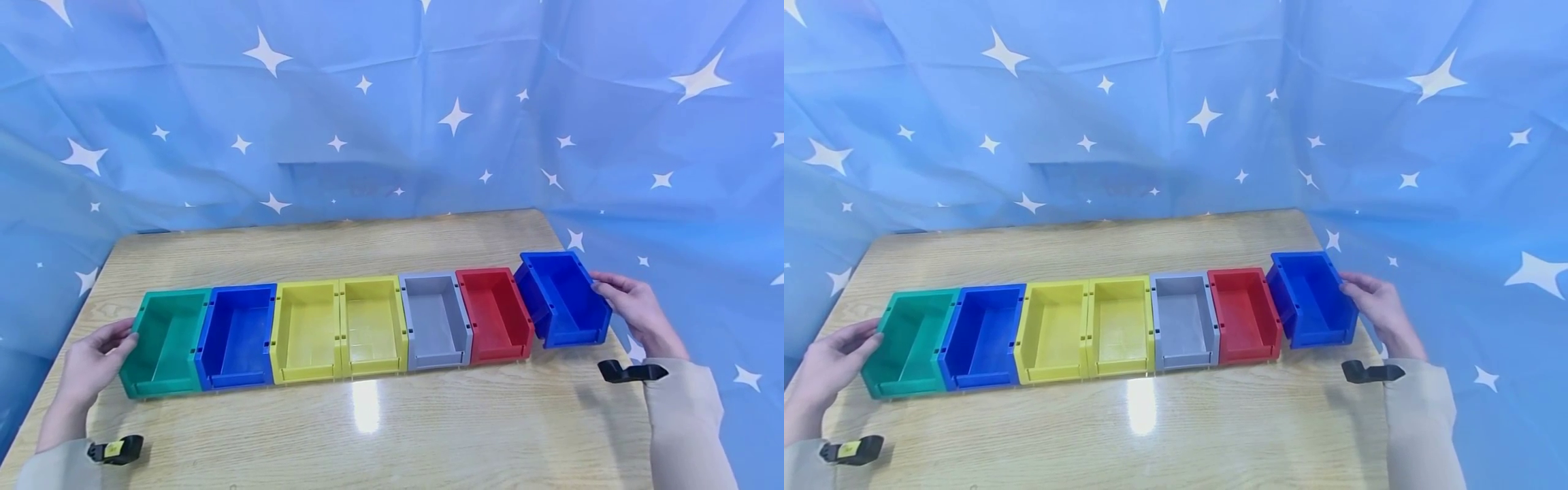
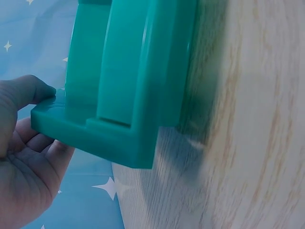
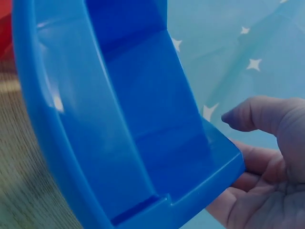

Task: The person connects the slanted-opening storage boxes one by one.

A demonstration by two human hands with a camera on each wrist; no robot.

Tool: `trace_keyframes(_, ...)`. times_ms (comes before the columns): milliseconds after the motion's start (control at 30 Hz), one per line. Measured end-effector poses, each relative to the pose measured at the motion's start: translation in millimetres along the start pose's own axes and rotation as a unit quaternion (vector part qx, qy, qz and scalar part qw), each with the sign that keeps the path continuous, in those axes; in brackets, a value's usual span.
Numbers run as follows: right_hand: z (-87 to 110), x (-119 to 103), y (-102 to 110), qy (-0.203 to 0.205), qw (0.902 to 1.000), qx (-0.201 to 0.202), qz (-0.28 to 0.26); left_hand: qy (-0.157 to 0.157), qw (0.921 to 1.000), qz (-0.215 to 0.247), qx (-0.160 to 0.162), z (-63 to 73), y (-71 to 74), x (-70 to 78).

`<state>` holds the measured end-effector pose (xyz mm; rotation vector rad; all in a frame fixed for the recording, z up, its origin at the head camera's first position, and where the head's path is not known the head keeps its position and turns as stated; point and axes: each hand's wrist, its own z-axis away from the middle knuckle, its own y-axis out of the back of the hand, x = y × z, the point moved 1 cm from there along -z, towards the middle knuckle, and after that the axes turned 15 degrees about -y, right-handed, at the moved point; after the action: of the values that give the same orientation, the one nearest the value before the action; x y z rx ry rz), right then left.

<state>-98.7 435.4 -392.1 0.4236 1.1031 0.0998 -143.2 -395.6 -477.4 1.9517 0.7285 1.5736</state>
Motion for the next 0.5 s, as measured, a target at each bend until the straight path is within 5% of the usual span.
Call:
trace_keyframes(167, 0.5, -1, -2, -0.006, 0.9988, 0.023, 0.043, -0.004, 1.0, -0.003, -0.004, -0.9, -0.1, 5.4)
trace_keyframes(367, 4.4, -11, -12, 0.044, 0.9861, 0.117, 0.11, -0.004, 1.0, -0.005, -0.001, 0.8, 1.1, 14.9)
trace_keyframes(500, 8.5, -28, -28, 0.126, 0.9617, 0.147, 0.194, -0.014, 0.9998, -0.014, 0.004, -2.0, -3.0, -20.4)
